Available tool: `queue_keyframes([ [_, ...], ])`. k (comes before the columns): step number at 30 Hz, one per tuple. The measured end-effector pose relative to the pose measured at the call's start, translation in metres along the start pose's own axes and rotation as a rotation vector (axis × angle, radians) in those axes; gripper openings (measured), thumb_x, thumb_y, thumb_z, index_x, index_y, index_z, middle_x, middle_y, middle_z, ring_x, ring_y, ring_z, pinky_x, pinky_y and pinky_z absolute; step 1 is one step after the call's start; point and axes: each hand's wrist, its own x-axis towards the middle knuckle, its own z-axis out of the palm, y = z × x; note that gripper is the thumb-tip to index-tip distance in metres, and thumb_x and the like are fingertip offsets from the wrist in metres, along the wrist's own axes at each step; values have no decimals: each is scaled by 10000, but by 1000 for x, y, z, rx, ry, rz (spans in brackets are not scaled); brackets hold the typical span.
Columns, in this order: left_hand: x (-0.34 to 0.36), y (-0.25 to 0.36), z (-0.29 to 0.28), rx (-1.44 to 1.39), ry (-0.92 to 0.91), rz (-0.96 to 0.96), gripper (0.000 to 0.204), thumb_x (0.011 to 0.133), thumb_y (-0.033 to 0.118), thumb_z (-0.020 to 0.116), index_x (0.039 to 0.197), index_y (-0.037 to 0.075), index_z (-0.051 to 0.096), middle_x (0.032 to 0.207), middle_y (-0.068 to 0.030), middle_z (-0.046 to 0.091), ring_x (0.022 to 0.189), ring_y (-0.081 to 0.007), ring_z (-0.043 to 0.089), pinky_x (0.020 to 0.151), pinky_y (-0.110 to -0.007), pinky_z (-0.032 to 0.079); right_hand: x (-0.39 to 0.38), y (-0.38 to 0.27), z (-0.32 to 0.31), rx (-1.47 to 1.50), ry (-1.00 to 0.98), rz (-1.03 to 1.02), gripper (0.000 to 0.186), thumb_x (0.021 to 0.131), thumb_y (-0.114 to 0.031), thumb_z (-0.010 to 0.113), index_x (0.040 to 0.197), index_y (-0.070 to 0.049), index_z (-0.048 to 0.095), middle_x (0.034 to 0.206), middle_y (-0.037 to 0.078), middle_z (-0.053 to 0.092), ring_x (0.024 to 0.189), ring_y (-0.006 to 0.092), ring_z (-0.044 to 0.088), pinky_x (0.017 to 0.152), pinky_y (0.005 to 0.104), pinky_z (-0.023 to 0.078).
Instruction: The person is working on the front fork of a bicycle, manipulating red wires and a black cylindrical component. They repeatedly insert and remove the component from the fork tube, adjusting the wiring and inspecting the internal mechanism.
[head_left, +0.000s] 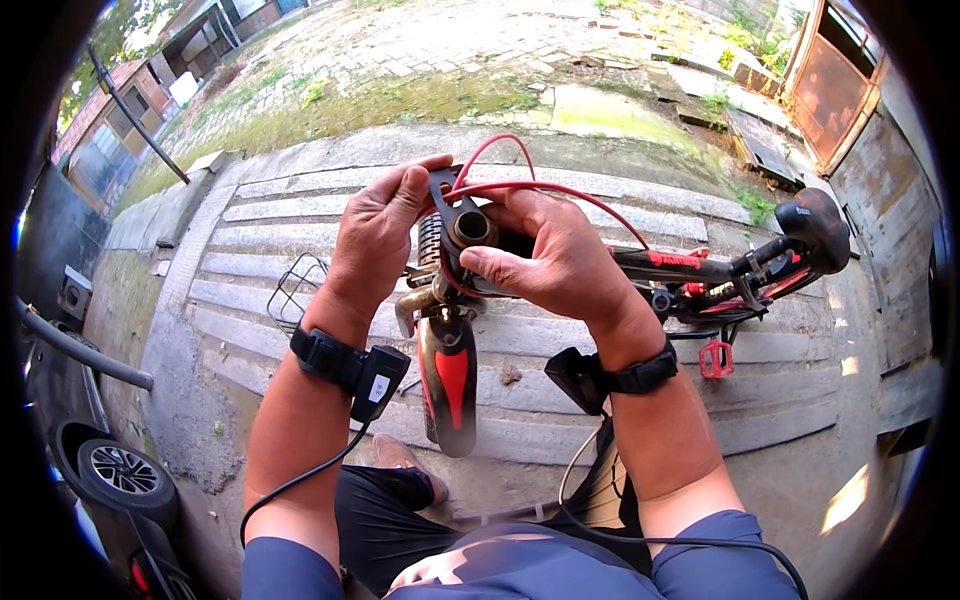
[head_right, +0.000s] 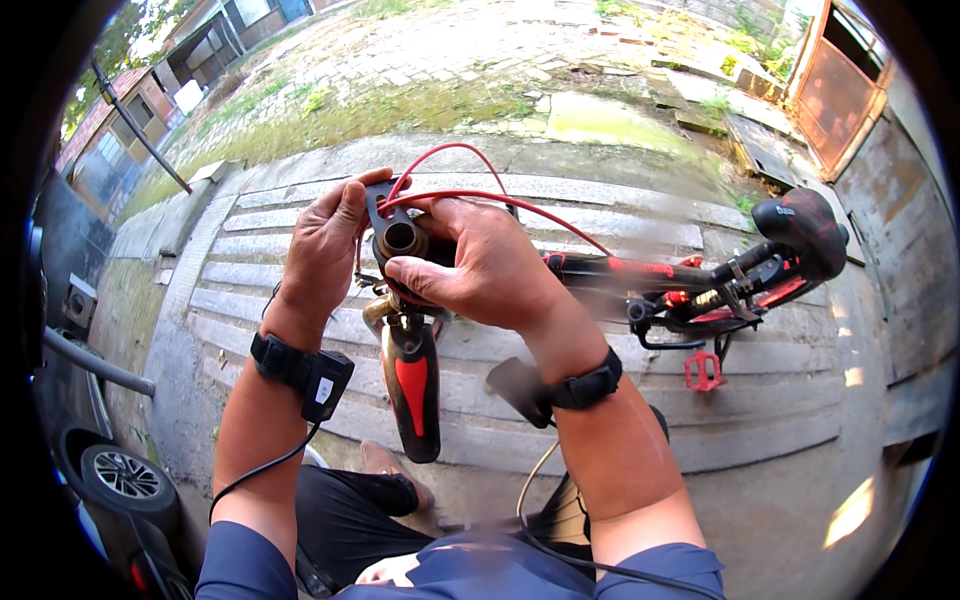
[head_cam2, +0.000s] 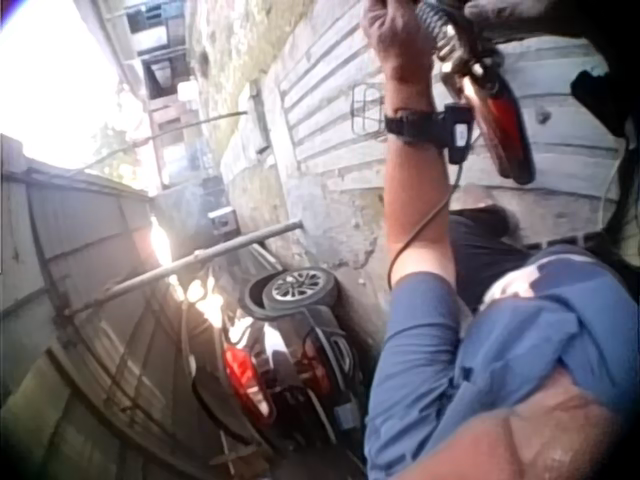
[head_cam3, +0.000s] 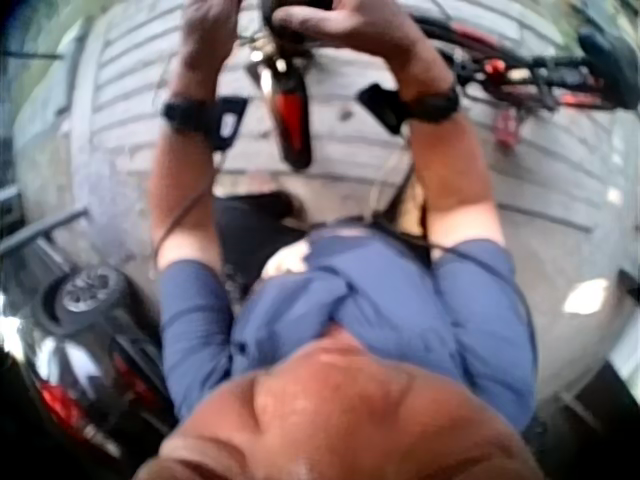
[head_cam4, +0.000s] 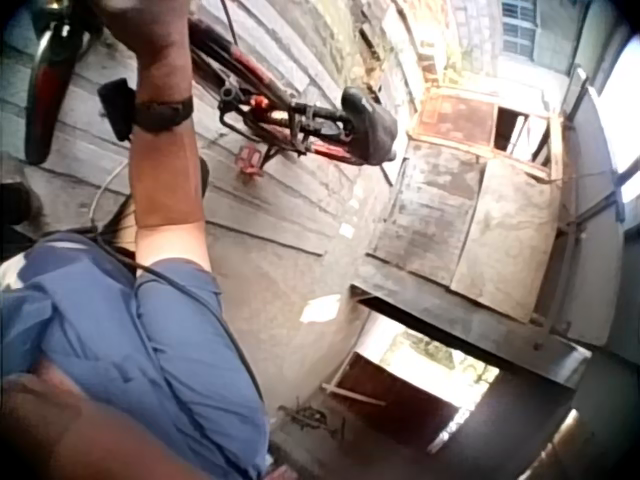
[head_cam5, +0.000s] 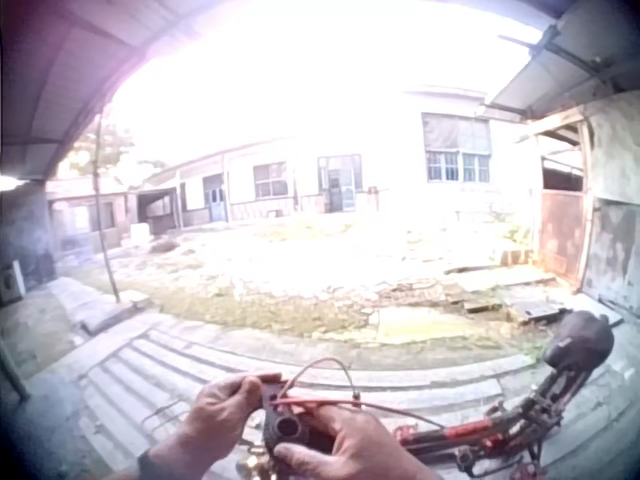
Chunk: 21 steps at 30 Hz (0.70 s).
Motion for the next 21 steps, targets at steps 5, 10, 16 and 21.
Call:
queue_keyframes([
  [5,2,4,-1,24,9,-14,448,1114,324,518,1331,-44,651,1173,-93,730,1067,-126,670,1018,-304,524,0,-4,-1,-54,10,-13,563,922,-54,776,1420,44,534,1222,80,696,1130,132,643,1011,313,518],
  [10,-1,10,3,108,80,13,410,1113,285,528,1322,-44,655,1167,-99,730,1052,-124,673,1029,-305,524,0,-1,1,-10,10,-4,558,913,-49,783,1409,45,545,1213,77,698,1128,125,642,1010,312,521],
  [16,-8,11,5,196,119,49,398,1114,272,527,1315,-45,659,1141,-90,731,1032,-129,678,1023,-303,525,-1,-2,0,-41,9,7,532,923,-42,767,1401,50,553,1210,70,698,1116,116,639,1000,306,526],
  [21,-9,-2,7,65,161,67,401,1114,279,529,1310,-45,662,1122,-78,729,1028,-125,672,1001,-291,529,0,2,3,10,25,-36,482,916,-76,773,1348,41,593,1137,84,725,1031,119,663,933,304,543],
])
